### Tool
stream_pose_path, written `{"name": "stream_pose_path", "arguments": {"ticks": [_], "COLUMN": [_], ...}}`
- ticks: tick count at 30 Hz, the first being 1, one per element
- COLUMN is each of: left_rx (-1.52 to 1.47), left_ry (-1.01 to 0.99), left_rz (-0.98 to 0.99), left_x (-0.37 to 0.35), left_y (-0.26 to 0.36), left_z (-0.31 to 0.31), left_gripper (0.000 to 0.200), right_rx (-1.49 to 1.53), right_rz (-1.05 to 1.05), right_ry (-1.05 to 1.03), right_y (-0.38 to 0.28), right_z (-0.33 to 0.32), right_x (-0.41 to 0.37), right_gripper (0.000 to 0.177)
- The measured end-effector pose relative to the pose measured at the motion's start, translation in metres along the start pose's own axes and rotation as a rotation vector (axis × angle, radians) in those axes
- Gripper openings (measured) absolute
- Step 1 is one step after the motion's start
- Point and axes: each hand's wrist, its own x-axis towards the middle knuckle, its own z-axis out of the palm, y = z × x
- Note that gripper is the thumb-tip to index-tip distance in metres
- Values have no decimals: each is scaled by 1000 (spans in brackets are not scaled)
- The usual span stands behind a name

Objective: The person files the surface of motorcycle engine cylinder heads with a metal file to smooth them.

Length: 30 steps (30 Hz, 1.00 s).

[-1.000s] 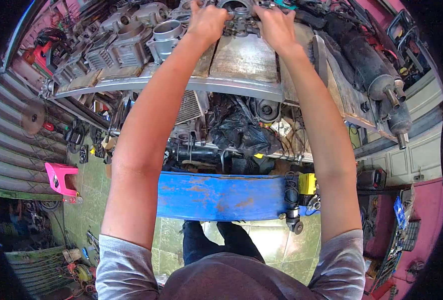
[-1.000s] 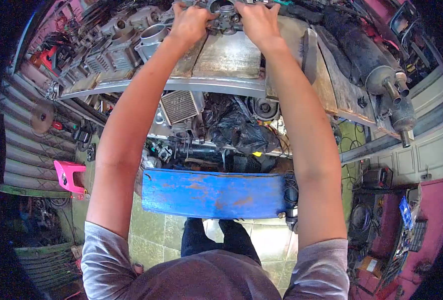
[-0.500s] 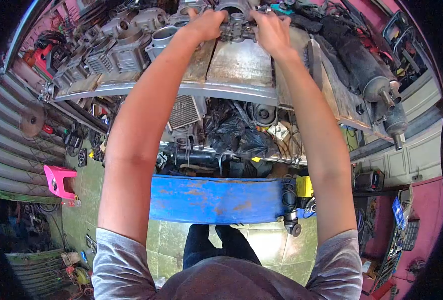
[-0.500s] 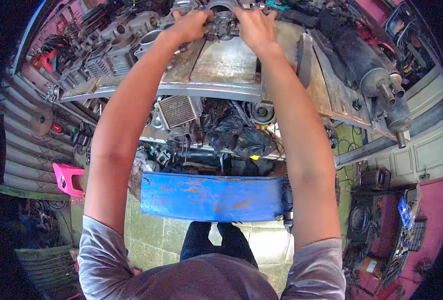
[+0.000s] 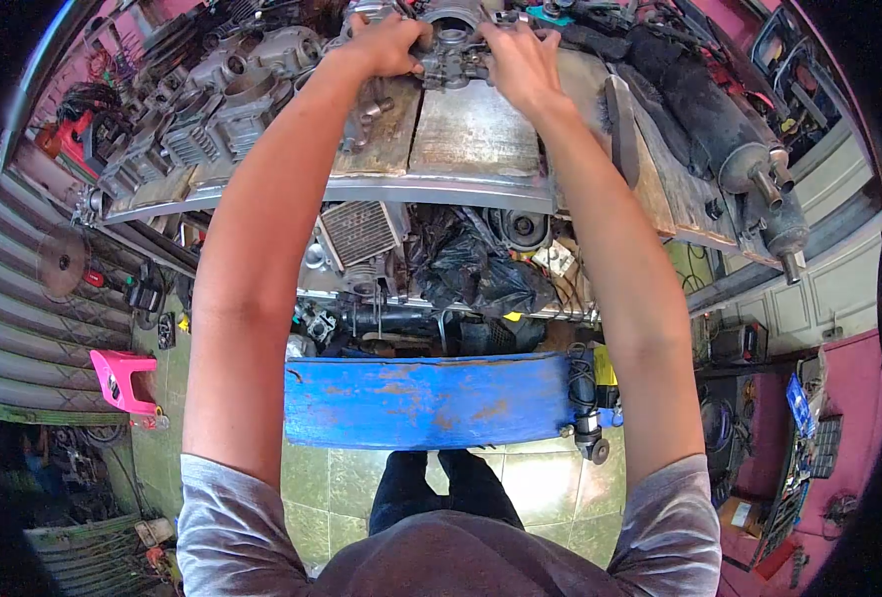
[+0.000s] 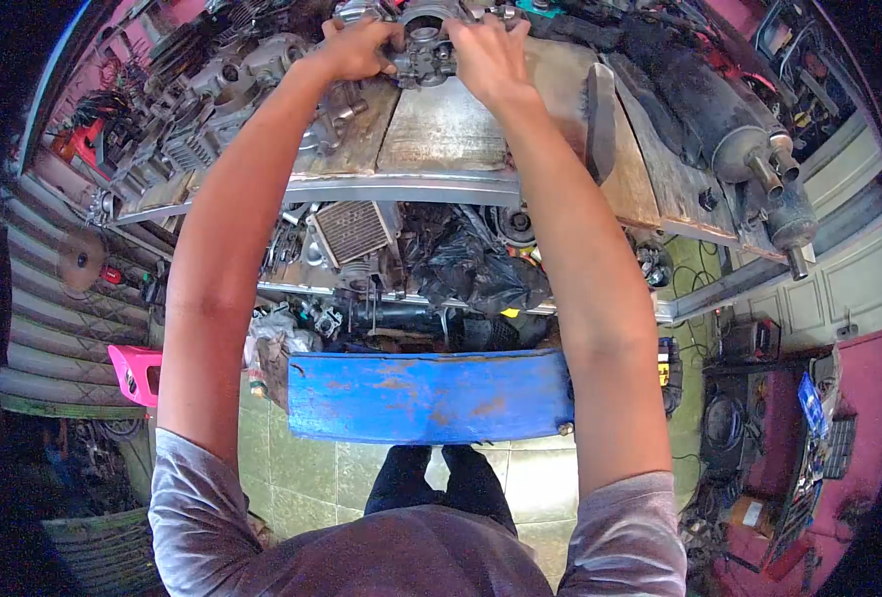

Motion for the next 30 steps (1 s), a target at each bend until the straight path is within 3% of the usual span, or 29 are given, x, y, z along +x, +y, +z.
{"name": "stream_pose_path", "arguments": {"ticks": [5,7,11,14,16,20,22,23,24,26,30], "left_rx": [-25,-9,64,97,6,71,-58,-85,-85,-164,-336], "left_ry": [-23,-26,-6,102,291,305,294,230,236,527,443], "left_rz": [-57,-73,-76,-45,38,180,259,271,284,374,442], "left_x": [1,1,-8,-18,-29,-40,-63,-66,-69,-77,-100], "left_y": [9,12,22,25,35,76,108,119,130,152,205], "left_z": [-4,-5,-20,-35,-47,-79,-109,-118,-116,-95,-72], "left_gripper": [42,40,35,29,27,26,13,18,18,26,21], "right_rx": [44,54,28,-148,-113,-199,-223,-161,-172,6,-5], "right_rz": [21,54,45,-29,-150,-144,-96,-101,-92,-66,-5], "right_ry": [17,-95,-108,-189,19,-8,23,94,99,216,164], "right_y": [1,0,-5,-12,-15,-24,-20,-17,-13,-5,14], "right_z": [2,0,-16,-47,-63,-116,-139,-152,-162,-176,-190], "right_x": [-2,-1,0,3,0,-19,-35,-47,-59,-87,-162], "right_gripper": [41,41,41,39,33,24,19,18,18,15,12]}}
